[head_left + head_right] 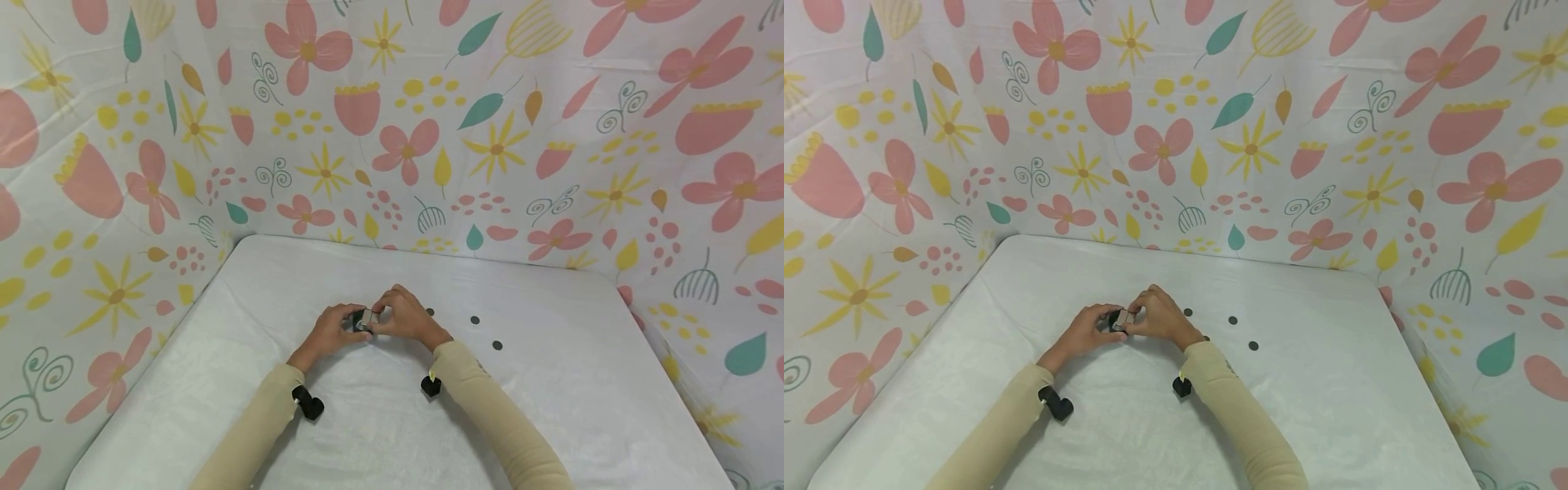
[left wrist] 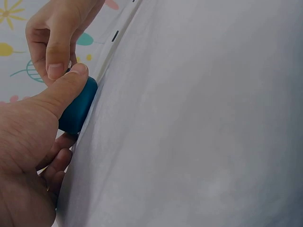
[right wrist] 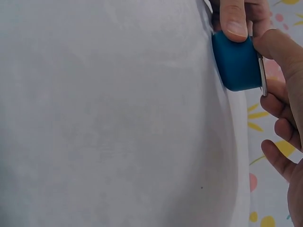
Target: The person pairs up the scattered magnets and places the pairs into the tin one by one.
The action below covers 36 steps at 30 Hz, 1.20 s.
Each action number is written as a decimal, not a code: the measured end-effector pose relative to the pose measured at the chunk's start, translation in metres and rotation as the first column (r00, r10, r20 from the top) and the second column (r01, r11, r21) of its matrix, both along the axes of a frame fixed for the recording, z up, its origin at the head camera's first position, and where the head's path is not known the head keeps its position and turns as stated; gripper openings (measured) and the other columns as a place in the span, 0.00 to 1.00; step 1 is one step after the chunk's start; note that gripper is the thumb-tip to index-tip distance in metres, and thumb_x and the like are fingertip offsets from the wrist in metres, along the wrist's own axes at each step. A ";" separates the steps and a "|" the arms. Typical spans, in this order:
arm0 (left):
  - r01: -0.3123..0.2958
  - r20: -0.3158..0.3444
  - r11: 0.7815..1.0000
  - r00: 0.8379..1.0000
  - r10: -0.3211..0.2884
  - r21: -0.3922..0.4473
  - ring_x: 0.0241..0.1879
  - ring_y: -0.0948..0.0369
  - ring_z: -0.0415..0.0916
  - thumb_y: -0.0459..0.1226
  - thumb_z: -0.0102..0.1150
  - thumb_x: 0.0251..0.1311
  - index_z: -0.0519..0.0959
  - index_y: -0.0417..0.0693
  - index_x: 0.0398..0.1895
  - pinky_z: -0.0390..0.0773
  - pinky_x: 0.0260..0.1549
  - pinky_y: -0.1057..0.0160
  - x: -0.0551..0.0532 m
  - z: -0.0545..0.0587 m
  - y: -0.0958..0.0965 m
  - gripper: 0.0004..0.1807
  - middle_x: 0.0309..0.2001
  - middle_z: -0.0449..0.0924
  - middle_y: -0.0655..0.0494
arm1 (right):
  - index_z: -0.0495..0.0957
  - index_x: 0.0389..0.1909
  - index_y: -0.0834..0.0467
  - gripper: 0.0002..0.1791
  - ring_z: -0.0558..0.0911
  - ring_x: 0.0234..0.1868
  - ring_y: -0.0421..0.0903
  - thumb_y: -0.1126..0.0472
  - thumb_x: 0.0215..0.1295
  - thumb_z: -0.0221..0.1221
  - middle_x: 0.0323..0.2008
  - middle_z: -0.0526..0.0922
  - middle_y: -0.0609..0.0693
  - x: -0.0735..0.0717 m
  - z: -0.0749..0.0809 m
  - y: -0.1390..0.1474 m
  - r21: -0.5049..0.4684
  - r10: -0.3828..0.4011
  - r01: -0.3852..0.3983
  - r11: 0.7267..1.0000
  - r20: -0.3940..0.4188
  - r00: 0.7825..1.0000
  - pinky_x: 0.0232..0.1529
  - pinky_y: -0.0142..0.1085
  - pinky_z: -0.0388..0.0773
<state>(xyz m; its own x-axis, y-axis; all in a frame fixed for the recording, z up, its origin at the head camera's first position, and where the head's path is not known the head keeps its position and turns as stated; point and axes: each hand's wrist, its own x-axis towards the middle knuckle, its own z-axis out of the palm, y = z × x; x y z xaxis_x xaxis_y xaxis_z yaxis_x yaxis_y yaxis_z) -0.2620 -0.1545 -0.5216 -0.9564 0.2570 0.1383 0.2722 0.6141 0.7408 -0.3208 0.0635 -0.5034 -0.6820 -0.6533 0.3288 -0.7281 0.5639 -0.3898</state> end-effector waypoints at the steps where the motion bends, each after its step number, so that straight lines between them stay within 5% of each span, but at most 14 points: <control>1: 0.000 -0.002 1.000 1.000 0.000 -0.001 0.54 0.51 0.76 0.47 0.78 0.54 0.80 0.51 0.64 0.75 0.56 0.46 0.000 0.000 0.000 0.33 0.55 0.82 0.53 | 0.90 0.35 0.50 0.12 0.74 0.38 0.39 0.47 0.56 0.74 0.33 0.86 0.39 0.000 0.000 0.000 0.002 0.001 -0.001 1.000 -0.001 1.000 0.45 0.36 0.77; 12: 0.001 -0.010 1.000 1.000 -0.001 -0.026 0.54 0.51 0.77 0.47 0.78 0.54 0.80 0.50 0.64 0.75 0.56 0.46 -0.004 -0.004 -0.001 0.34 0.56 0.82 0.52 | 0.90 0.35 0.50 0.17 0.78 0.40 0.43 0.42 0.56 0.75 0.34 0.87 0.41 0.001 -0.001 0.000 0.003 -0.015 0.015 1.000 -0.037 0.999 0.48 0.38 0.78; 21: 0.008 -0.020 1.000 1.000 -0.009 -0.024 0.55 0.51 0.77 0.47 0.79 0.53 0.80 0.51 0.64 0.75 0.57 0.47 -0.004 -0.003 0.000 0.34 0.57 0.82 0.52 | 0.91 0.36 0.50 0.18 0.79 0.42 0.45 0.39 0.60 0.71 0.36 0.88 0.42 0.003 -0.001 0.000 -0.020 -0.047 0.047 0.999 0.009 0.999 0.50 0.40 0.77; 36: -0.003 -0.011 1.000 1.000 0.003 -0.026 0.55 0.50 0.77 0.47 0.79 0.53 0.79 0.47 0.64 0.75 0.57 0.46 -0.003 -0.003 0.001 0.35 0.58 0.82 0.50 | 0.80 0.65 0.53 0.28 0.75 0.64 0.51 0.42 0.71 0.60 0.64 0.80 0.52 0.020 0.002 0.019 0.029 0.035 -0.034 0.999 -0.009 0.999 0.65 0.51 0.72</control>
